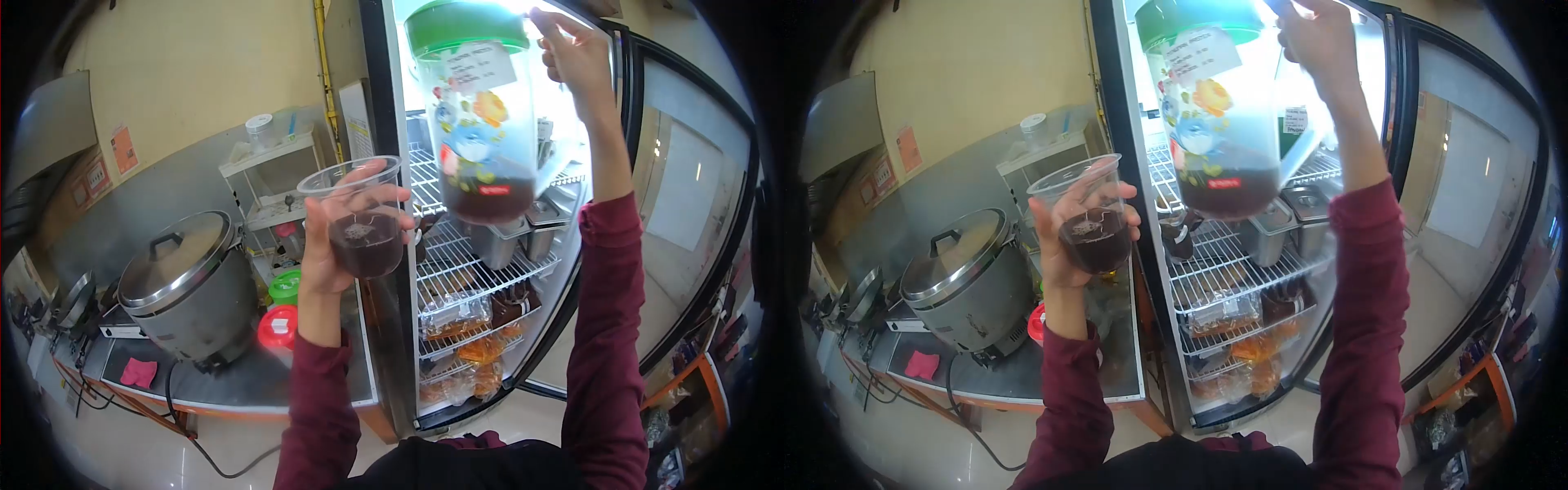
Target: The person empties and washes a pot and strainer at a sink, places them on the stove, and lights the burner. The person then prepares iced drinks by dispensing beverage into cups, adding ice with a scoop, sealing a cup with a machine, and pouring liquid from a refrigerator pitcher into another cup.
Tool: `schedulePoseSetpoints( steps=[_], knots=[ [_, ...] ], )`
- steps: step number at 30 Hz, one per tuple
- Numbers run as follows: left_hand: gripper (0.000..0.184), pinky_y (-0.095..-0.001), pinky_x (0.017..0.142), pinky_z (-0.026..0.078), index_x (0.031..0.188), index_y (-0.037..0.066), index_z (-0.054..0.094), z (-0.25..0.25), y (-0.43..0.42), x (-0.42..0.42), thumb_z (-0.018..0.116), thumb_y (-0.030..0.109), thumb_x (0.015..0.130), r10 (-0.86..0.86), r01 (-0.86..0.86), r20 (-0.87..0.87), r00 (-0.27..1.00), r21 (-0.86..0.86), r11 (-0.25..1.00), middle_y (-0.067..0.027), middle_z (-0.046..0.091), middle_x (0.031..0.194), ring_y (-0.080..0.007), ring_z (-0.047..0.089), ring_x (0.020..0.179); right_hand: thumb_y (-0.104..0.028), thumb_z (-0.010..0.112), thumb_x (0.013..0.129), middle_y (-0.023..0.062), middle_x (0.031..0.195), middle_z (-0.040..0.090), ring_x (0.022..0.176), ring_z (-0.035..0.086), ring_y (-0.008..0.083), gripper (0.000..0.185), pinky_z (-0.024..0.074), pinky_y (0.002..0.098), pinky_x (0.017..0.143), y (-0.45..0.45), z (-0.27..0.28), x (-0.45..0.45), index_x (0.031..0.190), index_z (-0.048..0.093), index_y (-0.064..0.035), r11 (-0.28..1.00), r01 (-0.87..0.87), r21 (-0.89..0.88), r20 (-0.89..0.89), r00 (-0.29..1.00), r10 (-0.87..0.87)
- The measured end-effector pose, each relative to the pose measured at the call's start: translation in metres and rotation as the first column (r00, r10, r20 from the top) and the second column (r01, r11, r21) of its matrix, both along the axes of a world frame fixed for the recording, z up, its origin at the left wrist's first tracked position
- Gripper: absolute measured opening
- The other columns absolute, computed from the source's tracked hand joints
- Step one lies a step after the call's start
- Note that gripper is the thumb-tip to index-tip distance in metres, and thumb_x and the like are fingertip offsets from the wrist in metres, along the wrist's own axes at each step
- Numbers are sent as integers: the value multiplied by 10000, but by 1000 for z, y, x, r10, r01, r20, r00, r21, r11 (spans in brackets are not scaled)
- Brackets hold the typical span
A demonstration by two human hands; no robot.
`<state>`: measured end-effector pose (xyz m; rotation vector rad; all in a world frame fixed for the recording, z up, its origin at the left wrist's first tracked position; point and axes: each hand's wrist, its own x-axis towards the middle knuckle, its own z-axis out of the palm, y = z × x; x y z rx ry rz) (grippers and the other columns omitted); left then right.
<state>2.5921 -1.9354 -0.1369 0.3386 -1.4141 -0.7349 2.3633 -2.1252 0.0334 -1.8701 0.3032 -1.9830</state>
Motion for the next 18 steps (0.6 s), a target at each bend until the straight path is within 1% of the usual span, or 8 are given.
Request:
schedulePoseSetpoints(
  steps=[1, 5, 8, 10, 11, 15, 16, 18],
  knots=[
    [1012, -395, 772, 572, 1379, -64, 281, 0, 4, 2, 482, 738, 795, 15, -15, -4, 1000, 4, 1000, -251, 564, 1168, -324, 653, 944, -298, 637, 904, -82, 486, 395, 390, 321, 2, 289, 242, 165, 384, -5, 1, 16, 1036, 692, -47, 998, -60, 0, 33, 998, 60],
    [954, -410, 789, 564, 1375, -48, 312, -6, 18, 2, 552, 678, 805, 139, -138, -27, 990, 52, 989, -254, 566, 1172, -326, 653, 944, -212, 685, 852, -34, 509, 487, 442, 405, 28, 222, 316, 224, 412, -63, -12, 69, 994, 718, -44, 920, 334, -206, 93, 942, -321],
    [928, -416, 797, 561, 1371, -37, 333, -16, 25, 1, 612, 631, 791, 193, -192, -29, 981, 56, 980, -260, 565, 1170, -329, 653, 947, -160, 672, 835, 54, 455, 534, 428, 449, 87, 203, 383, 274, 453, -24, -34, 105, 901, 716, 26, 956, 205, -212, 209, 965, -161],
    [932, -420, 804, 559, 1360, -40, 342, -23, 32, -3, 674, 591, 760, 205, -199, -70, 976, 83, 977, -271, 561, 1167, -341, 650, 953, -163, 664, 834, 123, 455, 532, 434, 541, 143, 195, 428, 319, 478, -18, -43, 124, 857, 721, 22, 935, 289, -207, 245, 940, -236],
    [933, -418, 806, 559, 1357, -41, 341, -26, 34, -4, 684, 582, 754, 211, -205, -72, 975, 86, 975, -273, 559, 1166, -343, 649, 955, -121, 590, 827, 154, 723, 682, 646, 667, 328, 159, 521, 375, 619, -14, -49, 129, 846, 724, -36, 957, 275, -87, 117, 957, -265],
    [964, -425, 802, 549, 1388, -35, 291, -39, 36, -13, 643, 618, 773, 304, -303, -7, 953, 78, 950, -264, 544, 1184, -347, 635, 951, -116, 570, 864, 192, 836, 672, 741, 661, 341, 159, 508, 410, 661, -43, -66, 174, 904, 667, 3, 922, 324, -211, 279, 924, -261],
    [972, -428, 805, 549, 1386, -40, 284, -41, 35, -17, 642, 622, 772, 323, -322, -2, 946, 78, 944, -270, 537, 1186, -349, 634, 956, -115, 517, 880, 192, 834, 661, 715, 643, 354, 188, 500, 439, 643, -37, -66, 181, 897, 655, 12, 963, 190, -192, 291, 948, -129],
    [988, -433, 819, 548, 1388, -42, 268, -46, 32, -25, 667, 609, 760, 348, -346, -6, 937, 91, 934, -277, 527, 1187, -351, 630, 964, -110, 459, 879, 236, 777, 627, 690, 627, 382, 222, 496, 451, 636, -27, -67, 176, 824, 623, 30, 956, 157, -249, -86, 979, -184]
  ],
)
